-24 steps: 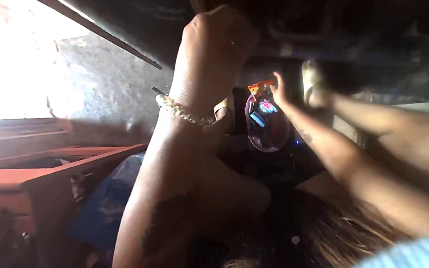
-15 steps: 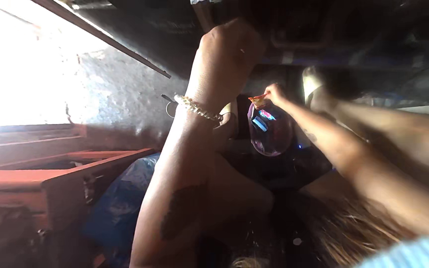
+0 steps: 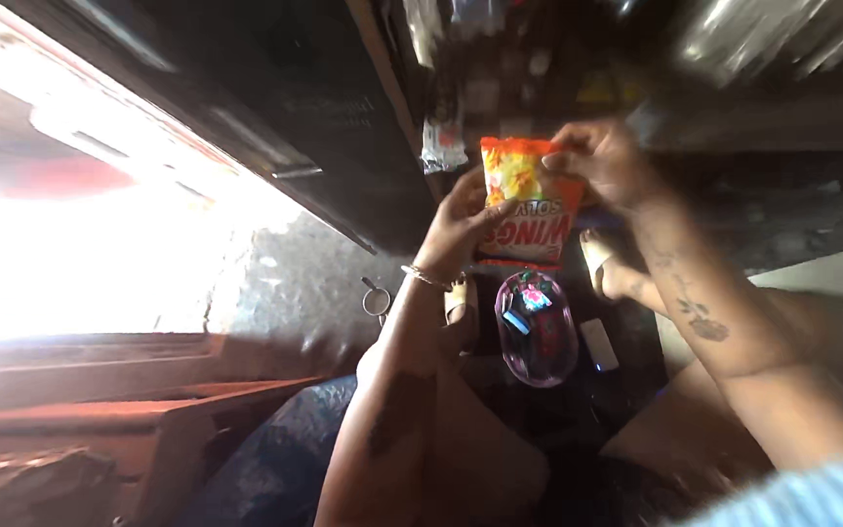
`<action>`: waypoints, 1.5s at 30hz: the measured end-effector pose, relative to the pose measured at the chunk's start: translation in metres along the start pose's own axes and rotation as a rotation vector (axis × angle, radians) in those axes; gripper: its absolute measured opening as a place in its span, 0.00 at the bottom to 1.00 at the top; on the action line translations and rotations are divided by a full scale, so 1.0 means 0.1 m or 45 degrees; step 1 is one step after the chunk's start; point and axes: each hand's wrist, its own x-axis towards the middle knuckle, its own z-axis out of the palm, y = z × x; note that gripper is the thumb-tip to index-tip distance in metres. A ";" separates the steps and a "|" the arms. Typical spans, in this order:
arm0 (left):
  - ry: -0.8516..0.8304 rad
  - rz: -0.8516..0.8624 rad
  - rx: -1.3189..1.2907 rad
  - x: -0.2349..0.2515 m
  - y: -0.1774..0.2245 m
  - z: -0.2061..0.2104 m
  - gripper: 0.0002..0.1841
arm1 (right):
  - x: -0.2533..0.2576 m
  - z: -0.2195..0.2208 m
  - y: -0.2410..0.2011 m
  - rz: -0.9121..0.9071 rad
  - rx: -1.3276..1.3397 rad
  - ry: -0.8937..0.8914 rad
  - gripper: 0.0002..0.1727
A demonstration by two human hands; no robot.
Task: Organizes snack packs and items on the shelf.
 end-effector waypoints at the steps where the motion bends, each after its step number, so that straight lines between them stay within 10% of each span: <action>1: 0.055 -0.008 -0.055 -0.01 -0.04 0.08 0.17 | -0.01 0.06 -0.01 -0.033 0.036 0.152 0.02; 4: 0.324 0.049 -0.072 -0.04 -0.15 0.26 0.12 | -0.12 0.26 -0.01 0.115 0.168 0.389 0.18; 7: 0.575 0.144 -0.258 0.01 -0.20 0.38 0.12 | -0.29 0.32 -0.05 0.376 0.265 0.117 0.34; 13: 0.278 0.043 -0.330 0.02 -0.14 0.61 0.28 | -0.32 0.05 -0.22 0.416 -0.217 -0.046 0.15; 20: 0.265 0.073 0.047 0.12 -0.11 0.64 0.09 | -0.38 -0.14 -0.20 0.628 -0.124 0.014 0.11; 26: 0.193 -0.409 0.144 0.26 -0.07 0.29 0.36 | -0.52 -0.07 0.14 0.970 0.545 0.503 0.17; 35: 0.188 -0.361 -0.120 0.14 -0.18 0.35 0.16 | -0.52 0.02 0.18 0.673 0.264 -0.143 0.07; 45: 0.312 -0.057 -0.028 0.15 0.02 0.39 0.09 | -0.29 -0.52 0.24 0.180 -0.603 0.209 0.17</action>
